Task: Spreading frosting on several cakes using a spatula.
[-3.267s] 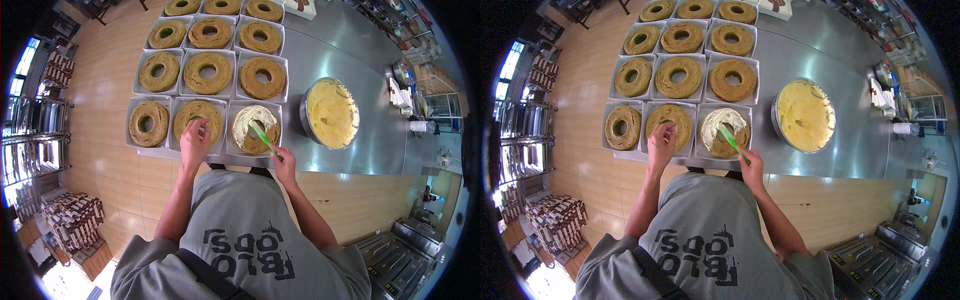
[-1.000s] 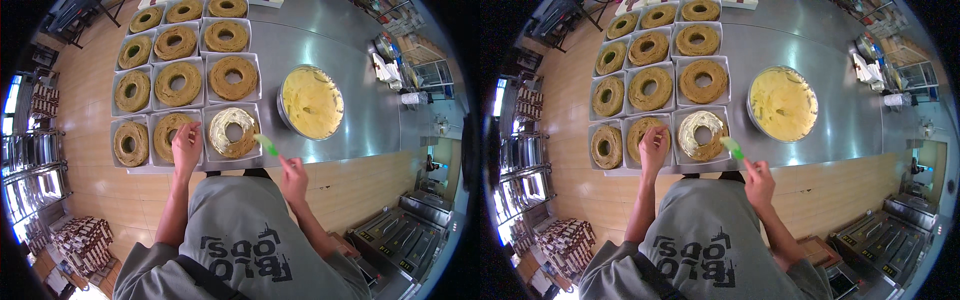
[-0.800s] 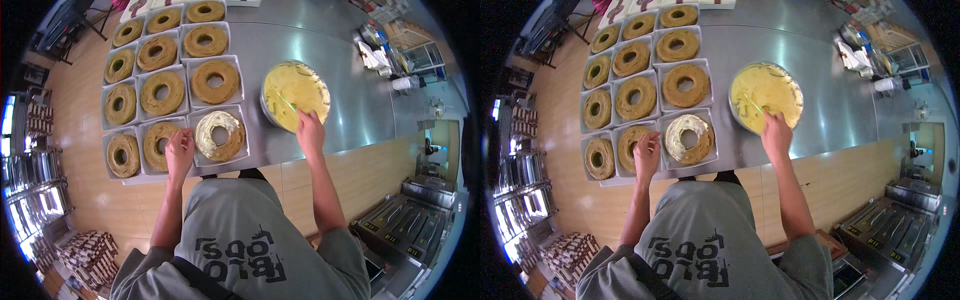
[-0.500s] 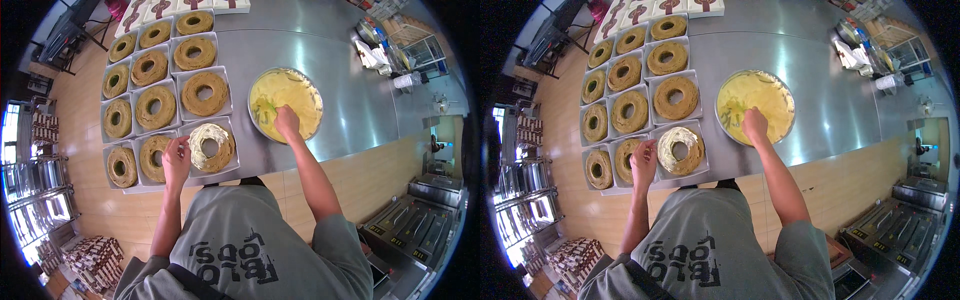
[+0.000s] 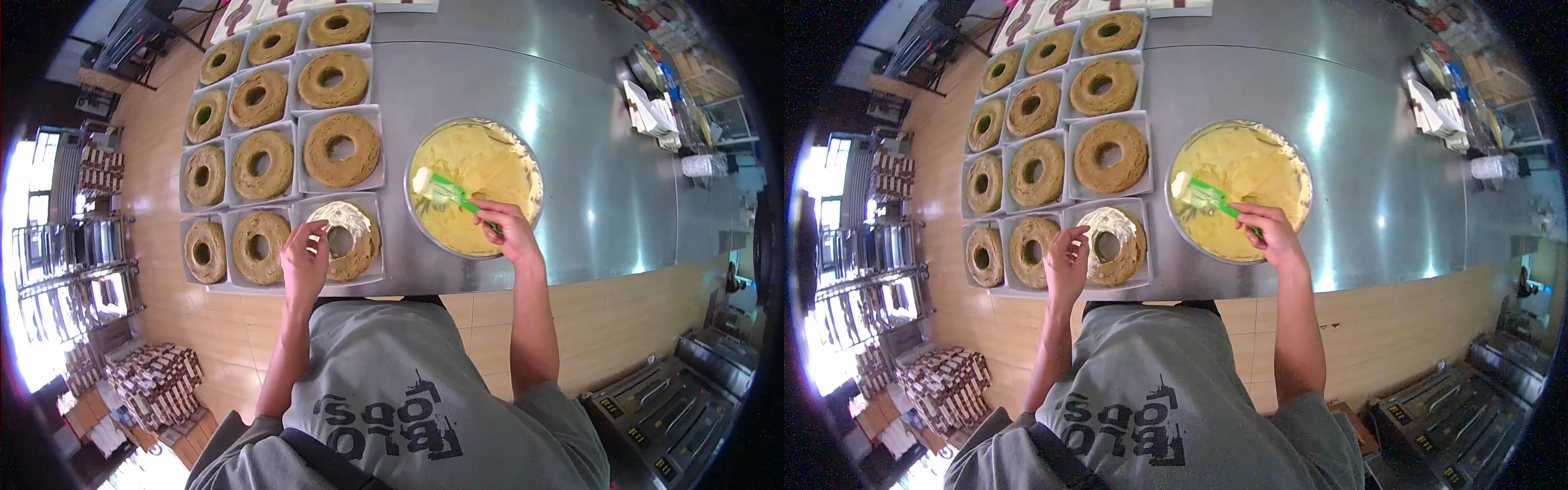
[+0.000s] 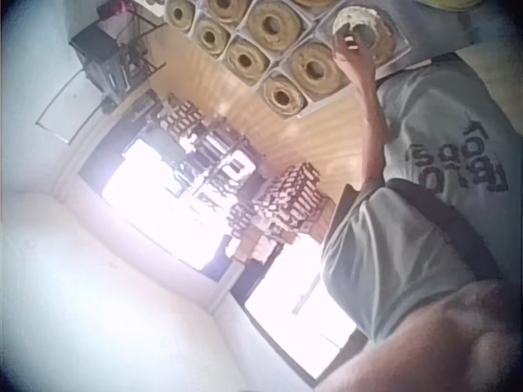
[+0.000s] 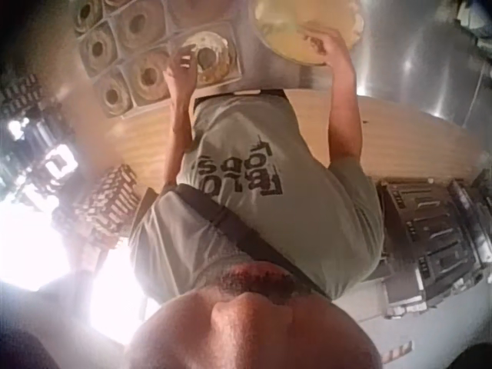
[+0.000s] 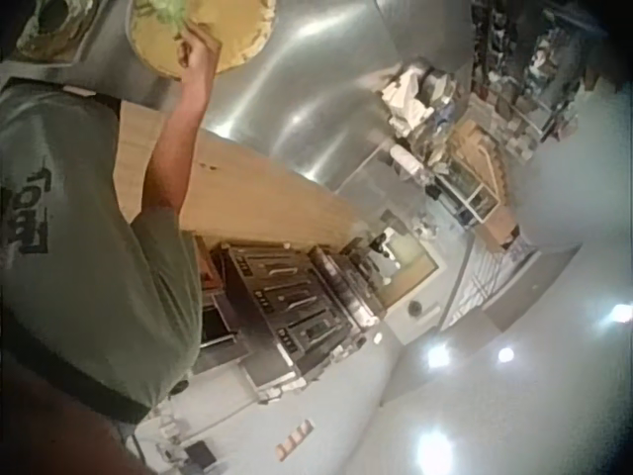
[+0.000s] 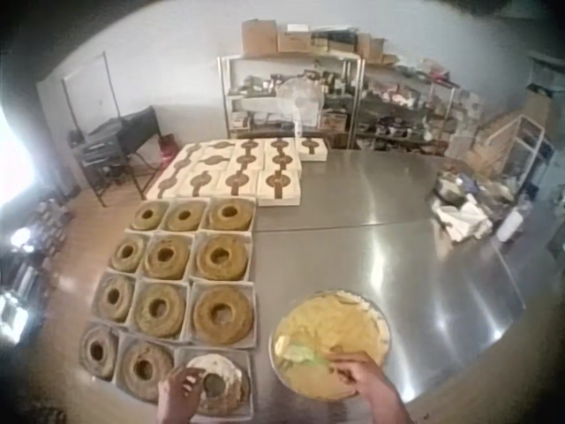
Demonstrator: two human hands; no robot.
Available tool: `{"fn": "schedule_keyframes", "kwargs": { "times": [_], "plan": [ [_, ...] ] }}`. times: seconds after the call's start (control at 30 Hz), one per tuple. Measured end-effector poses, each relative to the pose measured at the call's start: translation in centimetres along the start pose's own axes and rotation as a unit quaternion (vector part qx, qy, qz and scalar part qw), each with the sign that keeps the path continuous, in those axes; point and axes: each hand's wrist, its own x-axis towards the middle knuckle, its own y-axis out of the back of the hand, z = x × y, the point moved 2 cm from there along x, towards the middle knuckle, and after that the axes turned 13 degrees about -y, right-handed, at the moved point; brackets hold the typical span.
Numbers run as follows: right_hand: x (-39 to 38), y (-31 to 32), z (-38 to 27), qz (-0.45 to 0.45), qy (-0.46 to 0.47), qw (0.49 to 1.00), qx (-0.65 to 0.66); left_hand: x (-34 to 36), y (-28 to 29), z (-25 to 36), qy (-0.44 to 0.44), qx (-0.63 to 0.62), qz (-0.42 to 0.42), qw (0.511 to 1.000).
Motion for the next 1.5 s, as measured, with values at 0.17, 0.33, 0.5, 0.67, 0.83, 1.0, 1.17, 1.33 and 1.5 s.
{"fn": "schedule_keyframes", "kwargs": {
  "times": [0.17, 0.33, 0.5, 0.67, 0.83, 1.0, 1.17, 1.33, 1.5],
  "plan": [
    [-5.0, -5.4, 0.3, 0.01, 0.062, 0.991, -0.116, -0.3, 3.5, -3.0, 0.014, 0.007, 0.031, 0.999],
    [-5.7, -12.7, 8.4, 0.107, 0.326, 0.824, -0.451, 0.1, 8.1, -6.2, 0.011, 0.008, 0.037, 0.999],
    [-4.6, -16.2, 17.0, 0.266, 0.367, 0.611, -0.649, -0.1, 10.8, -10.0, 0.003, -0.033, 0.044, 0.999],
    [-4.6, -18.4, 20.7, 0.303, 0.251, 0.62, -0.678, -1.8, 12.4, -12.1, -0.004, -0.038, 0.02, 0.999],
    [-4.6, -17.5, 24.8, 0.265, 0.238, 0.686, -0.635, -4.3, 13.0, -12.3, 0.009, -0.04, 0.033, 0.999],
    [-6.2, -16.0, 23.9, 0.172, 0.309, 0.777, -0.521, -9.2, 11.7, -12.1, 0.092, -0.05, 0.045, 0.993],
    [-2.6, -14.0, 20.4, 0.183, 0.341, 0.788, -0.479, -16.5, 8.2, -13.7, 0.167, -0.076, 0.015, 0.983],
    [-3.5, -13.8, 21.8, 0.09, 0.332, 0.796, -0.498, -28.5, 6.5, -20.3, 0.265, -0.057, 0.016, 0.962],
    [-2.8, -13.6, 19.5, 0.092, 0.35, 0.789, -0.497, -39.2, 5.4, -23.8, 0.424, -0.068, 0.076, 0.9]
  ]
}}
